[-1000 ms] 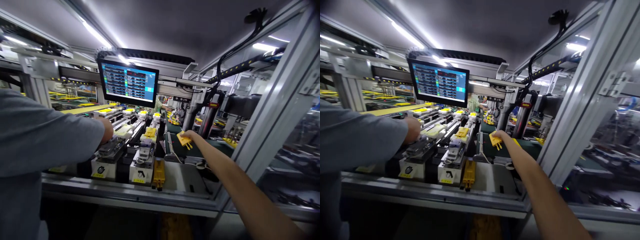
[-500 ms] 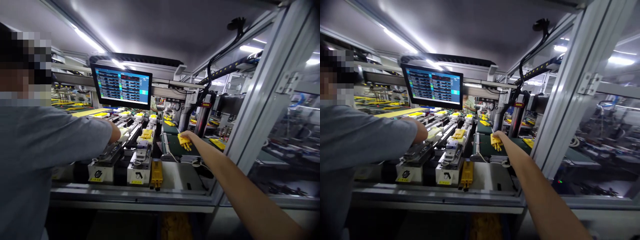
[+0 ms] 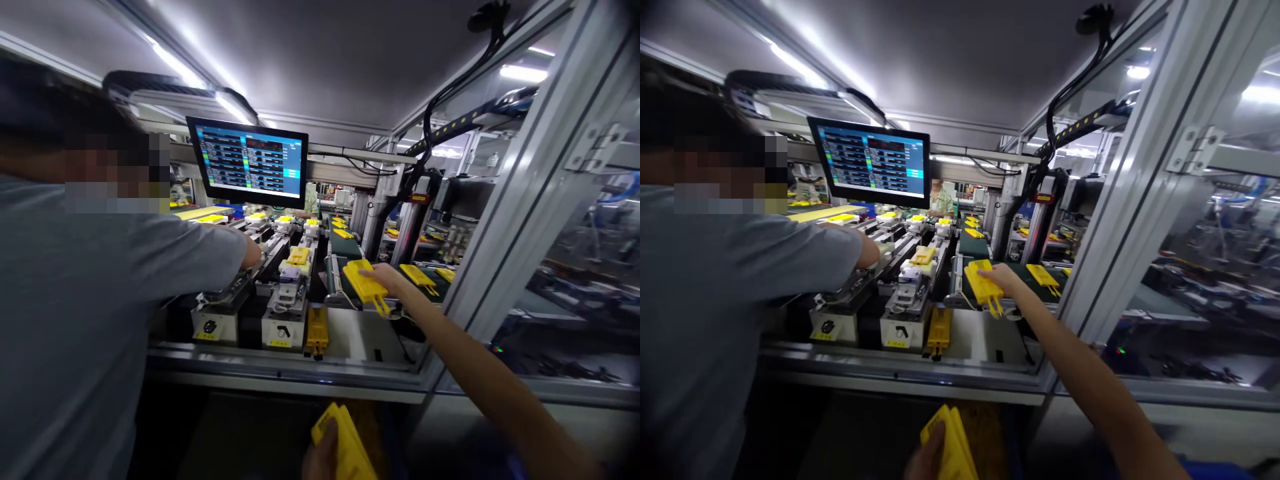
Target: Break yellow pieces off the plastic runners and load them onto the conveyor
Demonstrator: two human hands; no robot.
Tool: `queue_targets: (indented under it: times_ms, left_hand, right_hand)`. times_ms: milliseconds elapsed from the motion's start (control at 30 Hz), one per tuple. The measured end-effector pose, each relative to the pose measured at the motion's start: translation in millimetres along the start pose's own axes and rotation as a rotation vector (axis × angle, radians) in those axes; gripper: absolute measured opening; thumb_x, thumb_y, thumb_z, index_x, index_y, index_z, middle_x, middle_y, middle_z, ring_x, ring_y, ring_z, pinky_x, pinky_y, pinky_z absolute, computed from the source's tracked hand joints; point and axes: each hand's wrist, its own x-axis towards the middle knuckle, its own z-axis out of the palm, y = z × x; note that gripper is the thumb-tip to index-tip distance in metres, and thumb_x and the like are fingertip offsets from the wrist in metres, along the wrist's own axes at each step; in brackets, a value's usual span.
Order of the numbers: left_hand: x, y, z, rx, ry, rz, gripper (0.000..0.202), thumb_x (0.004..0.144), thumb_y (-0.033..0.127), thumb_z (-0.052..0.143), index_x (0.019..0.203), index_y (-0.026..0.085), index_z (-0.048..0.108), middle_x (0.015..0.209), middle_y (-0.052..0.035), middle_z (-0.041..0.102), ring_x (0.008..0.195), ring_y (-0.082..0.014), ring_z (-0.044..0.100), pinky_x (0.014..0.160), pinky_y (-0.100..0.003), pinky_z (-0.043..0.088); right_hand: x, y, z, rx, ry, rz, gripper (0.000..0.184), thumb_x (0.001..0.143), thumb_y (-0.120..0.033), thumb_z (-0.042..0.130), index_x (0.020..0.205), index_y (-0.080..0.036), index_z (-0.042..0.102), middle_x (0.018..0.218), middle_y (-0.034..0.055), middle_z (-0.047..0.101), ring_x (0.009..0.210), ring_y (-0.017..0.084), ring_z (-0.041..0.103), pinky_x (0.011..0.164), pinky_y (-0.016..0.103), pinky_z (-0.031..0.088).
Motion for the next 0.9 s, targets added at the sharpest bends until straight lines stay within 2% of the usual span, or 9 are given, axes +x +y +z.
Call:
queue_targets:
  times_ms: [167,233,300,400,533,667,733,800,900]
  left_hand:
    - [9.3,-5.9,27.4,-0.056,-0.130,0.116,0.046,0.069,0.043,0.077,0.102,0.012,0.065,0.089,-0.0136,0.074,0.090,-0.0317,0.070,0.076,-0.038,0.057]
    - [8.1,-13.7,35.0,-0.117,-0.190,0.172,0.050,0.073,0.049,0.072,0.106,0.013,0.064,0.095,-0.0136,0.073,0.092,-0.0308,0.070,0.078,-0.038,0.056]
    - [5.9,-19.2,39.8,-0.140,-0.225,0.202,0.053,0.076,0.053,0.067,0.111,0.014,0.063,0.096,-0.0137,0.073,0.091,-0.0308,0.070,0.080,-0.039,0.056]
    - [0.3,-19.7,43.1,-0.184,-0.199,0.114,0.062,0.079,0.065,0.055,0.110,0.012,0.064,0.089,-0.0155,0.073,0.084,-0.0328,0.071,0.078,-0.043,0.056]
    - [-10.3,-11.6,40.7,-0.259,-0.325,0.052,0.066,0.076,0.068,0.055,0.111,0.013,0.065,0.101,-0.0169,0.072,0.094,-0.0342,0.069,0.083,-0.043,0.055]
    - [-12.4,-1.0,30.2,-0.162,-0.151,0.100,0.056,0.069,0.049,0.074,0.109,0.012,0.064,0.088,-0.0145,0.074,0.091,-0.0349,0.070,0.080,-0.043,0.056]
    - [-10.2,4.0,23.6,-0.128,-0.093,0.104,0.056,0.066,0.046,0.077,0.108,0.011,0.064,0.085,-0.0146,0.074,0.090,-0.0363,0.070,0.079,-0.044,0.056]
    - [-7.8,7.0,16.6,-0.121,-0.064,0.105,0.056,0.065,0.045,0.078,0.108,0.012,0.064,0.085,-0.0143,0.074,0.091,-0.0373,0.069,0.079,-0.045,0.057]
    - [-4.8,7.0,5.1,-0.134,-0.038,0.110,0.053,0.066,0.044,0.078,0.107,0.014,0.066,0.086,-0.0145,0.074,0.096,-0.0387,0.068,0.081,-0.047,0.057]
  right_hand:
    - [-101.7,55.7,33.0,0.088,-0.279,-0.095,0.035,0.072,-0.032,0.073,0.101,-0.015,0.064,0.086,0.0039,0.073,0.068,0.020,0.068,0.056,0.026,0.052]
    - [-129.4,75.5,52.8,0.060,-0.312,-0.070,0.034,0.069,-0.029,0.072,0.099,-0.015,0.063,0.089,0.0044,0.073,0.074,0.023,0.069,0.060,0.028,0.053]
    - [-148.2,91.4,72.1,-0.029,-0.274,-0.078,0.033,0.069,-0.024,0.069,0.100,-0.016,0.064,0.095,0.0049,0.072,0.082,0.024,0.068,0.067,0.030,0.054]
    - [-169.9,109.7,98.8,-0.198,-0.180,-0.157,0.035,0.070,-0.023,0.067,0.105,-0.020,0.064,0.102,0.0050,0.069,0.093,0.024,0.065,0.082,0.033,0.051]
    - [-188.2,121.5,126.3,-0.388,-0.107,-0.315,0.023,0.078,-0.025,0.060,0.099,-0.020,0.067,0.118,0.0097,0.058,0.110,0.025,0.055,0.098,0.034,0.044]
    - [-146.8,84.2,111.5,-0.486,-0.035,-0.372,0.015,0.080,-0.023,0.061,0.090,-0.018,0.070,0.110,0.0097,0.064,0.102,0.022,0.059,0.094,0.030,0.045]
    - [-100.2,44.3,81.6,-0.589,0.109,-0.351,0.014,0.083,-0.021,0.059,0.090,-0.018,0.070,0.101,0.0088,0.068,0.102,0.022,0.060,0.095,0.029,0.042]
    - [-49.6,3.7,45.5,-0.611,0.331,-0.197,0.018,0.086,-0.022,0.059,0.098,-0.013,0.068,0.114,0.0153,0.065,0.118,0.027,0.054,0.100,0.032,0.037]
    - [11.2,-35.4,6.0,-0.552,0.373,-0.047,0.019,0.085,-0.020,0.064,0.098,-0.007,0.065,0.108,0.0210,0.065,0.119,0.031,0.053,0.094,0.034,0.042]
